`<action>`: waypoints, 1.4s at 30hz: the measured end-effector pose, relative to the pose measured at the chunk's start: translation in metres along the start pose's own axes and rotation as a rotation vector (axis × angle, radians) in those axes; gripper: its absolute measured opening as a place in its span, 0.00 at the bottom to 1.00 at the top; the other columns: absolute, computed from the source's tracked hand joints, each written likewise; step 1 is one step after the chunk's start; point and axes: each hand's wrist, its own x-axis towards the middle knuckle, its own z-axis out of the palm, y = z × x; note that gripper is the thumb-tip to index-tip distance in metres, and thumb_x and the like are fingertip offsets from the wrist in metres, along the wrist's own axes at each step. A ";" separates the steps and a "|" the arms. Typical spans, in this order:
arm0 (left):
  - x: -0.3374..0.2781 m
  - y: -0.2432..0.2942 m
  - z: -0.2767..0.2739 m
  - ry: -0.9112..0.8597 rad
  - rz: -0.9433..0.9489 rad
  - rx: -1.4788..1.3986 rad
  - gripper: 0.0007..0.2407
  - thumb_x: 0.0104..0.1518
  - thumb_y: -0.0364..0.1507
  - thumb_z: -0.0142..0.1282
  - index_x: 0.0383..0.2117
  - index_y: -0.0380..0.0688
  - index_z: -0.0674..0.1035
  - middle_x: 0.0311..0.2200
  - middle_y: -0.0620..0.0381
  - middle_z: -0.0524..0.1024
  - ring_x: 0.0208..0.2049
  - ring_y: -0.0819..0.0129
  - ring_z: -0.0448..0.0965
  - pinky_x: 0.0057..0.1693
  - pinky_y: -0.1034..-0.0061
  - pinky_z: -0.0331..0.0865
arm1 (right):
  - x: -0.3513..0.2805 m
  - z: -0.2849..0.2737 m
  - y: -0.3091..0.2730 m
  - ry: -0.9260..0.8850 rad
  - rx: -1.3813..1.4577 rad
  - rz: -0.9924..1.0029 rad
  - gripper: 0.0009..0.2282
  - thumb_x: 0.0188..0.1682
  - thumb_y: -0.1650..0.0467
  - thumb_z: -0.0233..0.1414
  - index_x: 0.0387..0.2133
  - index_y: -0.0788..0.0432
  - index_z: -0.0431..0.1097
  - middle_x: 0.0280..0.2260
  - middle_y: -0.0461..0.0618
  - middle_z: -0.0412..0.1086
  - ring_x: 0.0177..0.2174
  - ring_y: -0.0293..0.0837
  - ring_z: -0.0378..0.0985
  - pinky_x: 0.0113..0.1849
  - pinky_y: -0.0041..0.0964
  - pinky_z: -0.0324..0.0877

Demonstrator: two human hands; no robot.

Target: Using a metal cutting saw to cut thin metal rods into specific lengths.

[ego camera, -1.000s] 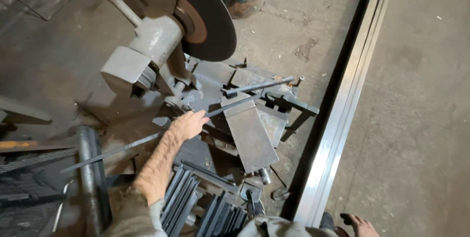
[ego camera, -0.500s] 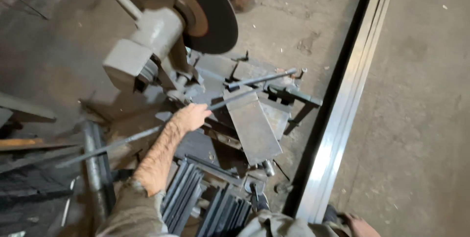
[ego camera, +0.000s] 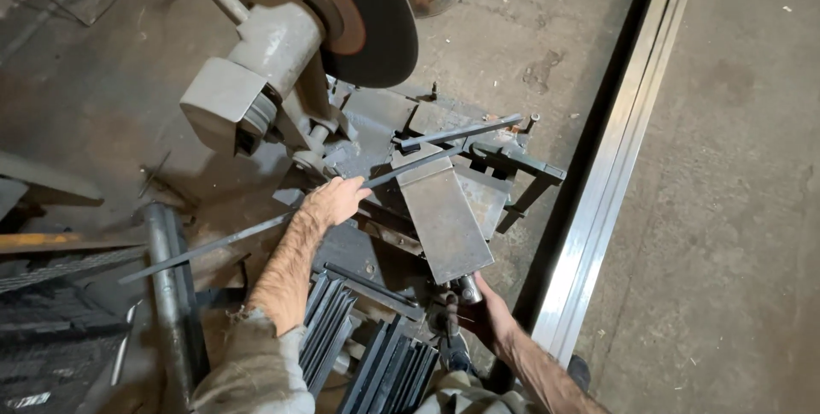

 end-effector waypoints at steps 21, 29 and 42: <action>0.002 0.006 0.000 -0.045 -0.008 0.024 0.16 0.66 0.42 0.46 0.49 0.47 0.76 0.41 0.37 0.80 0.46 0.38 0.78 0.53 0.52 0.73 | -0.020 -0.032 -0.015 0.290 -0.147 -0.657 0.11 0.51 0.66 0.56 0.37 0.62 0.68 0.29 0.47 0.71 0.30 0.37 0.75 0.35 0.32 0.76; 0.025 -0.003 0.032 0.021 0.099 0.032 0.17 0.64 0.42 0.48 0.51 0.47 0.77 0.41 0.38 0.80 0.46 0.40 0.79 0.54 0.54 0.73 | -0.067 -0.005 -0.026 0.332 -0.433 -0.886 0.11 0.52 0.69 0.54 0.41 0.63 0.63 0.30 0.46 0.70 0.31 0.36 0.74 0.28 0.34 0.75; 0.020 0.020 0.011 -0.099 -0.084 -0.008 0.17 0.64 0.43 0.47 0.49 0.46 0.77 0.47 0.37 0.78 0.51 0.39 0.76 0.56 0.52 0.71 | -0.062 -0.017 -0.030 0.333 -0.491 -0.780 0.12 0.50 0.66 0.56 0.40 0.62 0.70 0.26 0.46 0.72 0.22 0.35 0.70 0.21 0.34 0.68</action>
